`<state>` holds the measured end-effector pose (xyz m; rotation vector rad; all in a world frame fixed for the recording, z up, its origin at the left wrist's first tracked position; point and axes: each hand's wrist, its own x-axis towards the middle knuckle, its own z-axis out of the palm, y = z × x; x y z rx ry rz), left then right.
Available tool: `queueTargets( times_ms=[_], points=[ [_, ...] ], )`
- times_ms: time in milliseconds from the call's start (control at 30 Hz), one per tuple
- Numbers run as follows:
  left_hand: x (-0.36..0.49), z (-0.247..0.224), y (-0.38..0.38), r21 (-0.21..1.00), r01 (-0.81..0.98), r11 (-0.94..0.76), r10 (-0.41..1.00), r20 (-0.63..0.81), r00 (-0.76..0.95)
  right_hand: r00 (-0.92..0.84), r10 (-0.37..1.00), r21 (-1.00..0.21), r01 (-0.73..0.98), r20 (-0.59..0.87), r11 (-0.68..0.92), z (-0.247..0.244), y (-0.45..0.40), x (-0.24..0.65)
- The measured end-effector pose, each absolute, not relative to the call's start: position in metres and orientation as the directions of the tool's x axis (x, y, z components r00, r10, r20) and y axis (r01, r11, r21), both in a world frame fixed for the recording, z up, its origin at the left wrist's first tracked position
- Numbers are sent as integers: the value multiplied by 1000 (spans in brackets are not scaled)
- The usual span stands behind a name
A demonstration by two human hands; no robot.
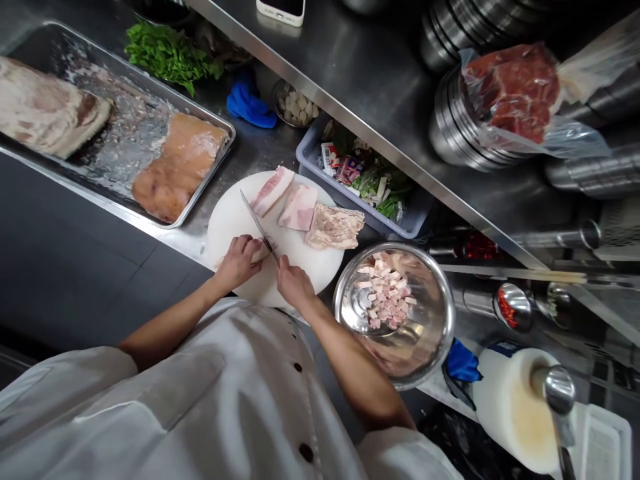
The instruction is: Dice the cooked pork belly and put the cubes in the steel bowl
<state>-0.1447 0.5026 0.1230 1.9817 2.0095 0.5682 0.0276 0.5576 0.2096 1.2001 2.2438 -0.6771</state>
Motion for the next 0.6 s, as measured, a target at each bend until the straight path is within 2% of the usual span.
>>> queueTargets(
  times_ms=[200, 300, 433, 600],
  points=[
    [-151, 120, 500, 486, 873, -33, 995, 100, -18, -508, 562, -148, 813, -653, 563, 292, 525, 74],
    [-151, 118, 500, 470, 881, -46, 994, 111, -7, -492, 518, -169, 818, -700, 549, 309, 521, 80],
    [-151, 117, 501, 489, 870, -58, 995, 102, 9, -497, 476, -234, 828, -725, 509, 278, 541, 54],
    [-147, 114, 502, 483, 876, -6, 993, 105, -51, -463, 552, -208, 862, -694, 462, 206, 563, 11]
  ],
)
